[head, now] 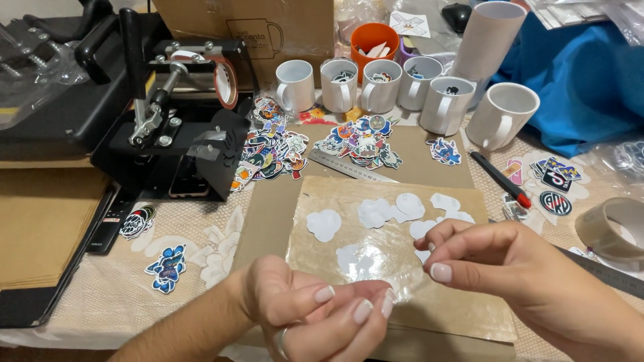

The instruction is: The person applies clear adhesive tape over white paper cutouts on a brown surface. They use scissors to cut the tape and then peel the backing off the cutouts to reveal colorful stickers underneath. The stickers are then placed onto the taped surface.

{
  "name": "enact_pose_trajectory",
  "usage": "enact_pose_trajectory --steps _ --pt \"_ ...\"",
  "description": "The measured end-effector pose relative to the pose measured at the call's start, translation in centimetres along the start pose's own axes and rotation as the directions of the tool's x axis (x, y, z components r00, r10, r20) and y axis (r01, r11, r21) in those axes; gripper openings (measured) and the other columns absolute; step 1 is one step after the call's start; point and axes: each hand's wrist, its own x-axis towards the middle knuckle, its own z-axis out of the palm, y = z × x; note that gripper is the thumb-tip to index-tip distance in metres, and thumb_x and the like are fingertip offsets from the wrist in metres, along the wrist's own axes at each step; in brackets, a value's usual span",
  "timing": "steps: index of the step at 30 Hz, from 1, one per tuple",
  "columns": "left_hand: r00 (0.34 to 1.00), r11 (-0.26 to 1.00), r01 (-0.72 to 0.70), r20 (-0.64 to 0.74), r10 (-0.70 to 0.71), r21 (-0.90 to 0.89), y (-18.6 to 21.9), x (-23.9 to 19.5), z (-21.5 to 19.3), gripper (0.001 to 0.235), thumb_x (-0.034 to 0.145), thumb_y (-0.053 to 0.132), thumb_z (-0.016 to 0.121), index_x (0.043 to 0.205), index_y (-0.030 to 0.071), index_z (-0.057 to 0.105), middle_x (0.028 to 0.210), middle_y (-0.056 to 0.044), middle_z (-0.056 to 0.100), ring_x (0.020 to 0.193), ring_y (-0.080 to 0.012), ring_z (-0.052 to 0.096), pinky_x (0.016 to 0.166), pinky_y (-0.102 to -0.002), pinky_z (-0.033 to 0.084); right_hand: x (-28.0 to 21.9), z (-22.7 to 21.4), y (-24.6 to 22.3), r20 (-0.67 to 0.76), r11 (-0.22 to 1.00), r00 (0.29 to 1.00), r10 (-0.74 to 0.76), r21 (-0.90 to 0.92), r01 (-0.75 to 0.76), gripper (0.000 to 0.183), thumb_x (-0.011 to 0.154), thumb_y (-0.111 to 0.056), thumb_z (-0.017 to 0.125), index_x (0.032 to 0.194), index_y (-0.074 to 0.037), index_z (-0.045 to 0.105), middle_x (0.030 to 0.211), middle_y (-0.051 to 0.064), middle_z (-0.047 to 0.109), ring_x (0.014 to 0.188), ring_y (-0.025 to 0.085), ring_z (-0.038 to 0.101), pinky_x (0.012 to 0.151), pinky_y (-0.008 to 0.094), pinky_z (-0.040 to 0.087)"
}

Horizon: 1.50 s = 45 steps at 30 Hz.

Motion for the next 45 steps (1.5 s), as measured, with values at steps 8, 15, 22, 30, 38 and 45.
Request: enact_pose_trajectory --steps 8,15,22,30,38,45 --pt "0.85 0.812 0.498 0.359 -0.386 -0.306 1.2 1.8 -1.5 0.012 0.102 0.02 0.064 0.096 0.021 0.074 0.103 0.008 0.071 0.102 -0.0122 0.064 0.1 -0.032 0.046 0.2 0.2 2.2 0.118 0.673 0.761 -0.638 -0.394 0.626 0.009 0.074 -0.009 0.082 0.082 -0.01 0.087 0.094 0.006 0.074 0.092 0.017 0.073 0.091 0.028 0.053" --pt "0.112 -0.304 0.876 0.771 -0.627 -0.375 5.4 2.2 -1.5 0.069 0.079 0.001 0.086 0.137 0.004 0.048 0.126 -0.013 0.063 0.1 -0.0219 0.083 0.108 -0.03 0.048 0.1 0.4 3.4 0.203 0.323 0.541 -0.816 -0.615 0.719 0.011 0.075 -0.017 0.081 0.086 -0.019 0.08 0.088 -0.002 0.066 0.099 0.019 0.07 0.098 0.033 0.053" --pt "-0.26 -0.687 0.726 0.913 -0.314 -0.029 3.4 3.9 -0.8 0.065 0.075 0.007 0.079 0.134 0.012 0.053 0.079 0.004 0.077 0.093 -0.0111 0.07 0.103 -0.03 0.048 -0.4 0.7 4.2 0.202 0.149 0.422 -0.884 -0.733 0.663 0.026 0.066 -0.031 0.088 0.088 -0.02 0.078 0.091 0.0 0.058 0.11 0.03 0.063 0.106 0.042 0.05" --pt "-0.393 -0.858 0.475 0.919 -0.009 0.195 2.6 3.8 0.0 0.062 0.07 0.011 0.079 0.128 0.008 0.059 0.074 0.003 0.077 0.075 -0.0061 0.069 0.093 -0.029 0.053 -1.0 1.2 4.0 0.276 -0.094 0.202 -0.94 -0.776 0.624 0.005 0.081 -0.019 0.078 0.077 -0.022 0.077 0.078 -0.001 0.054 0.098 0.037 0.062 0.091 0.041 0.052" --pt "-0.404 -0.92 0.139 0.869 0.284 0.366 2.5 3.3 0.3 0.052 0.066 0.003 0.082 0.114 0.004 0.062 0.075 -0.007 0.075 0.066 -0.0107 0.061 0.075 -0.028 0.045 -0.6 -1.7 4.2 0.684 -0.637 -0.097 -0.723 -0.605 0.476 0.019 0.086 -0.018 0.09 0.097 -0.025 0.075 0.087 -0.006 0.064 0.092 0.017 0.059 0.081 0.043 0.055" --pt "-0.381 -0.921 0.104 0.871 0.312 0.375 2.8 2.8 -0.1 0.04 0.066 0.005 0.084 0.103 0.006 0.068 0.074 -0.005 0.074 0.071 -0.0114 0.066 0.084 -0.027 0.046 1.1 -3.0 5.2 0.749 -0.777 -0.248 -0.615 -0.523 0.35 0.017 0.093 -0.026 0.086 0.107 -0.028 0.078 0.098 -0.009 0.065 0.097 0.009 0.057 0.077 0.037 0.053"
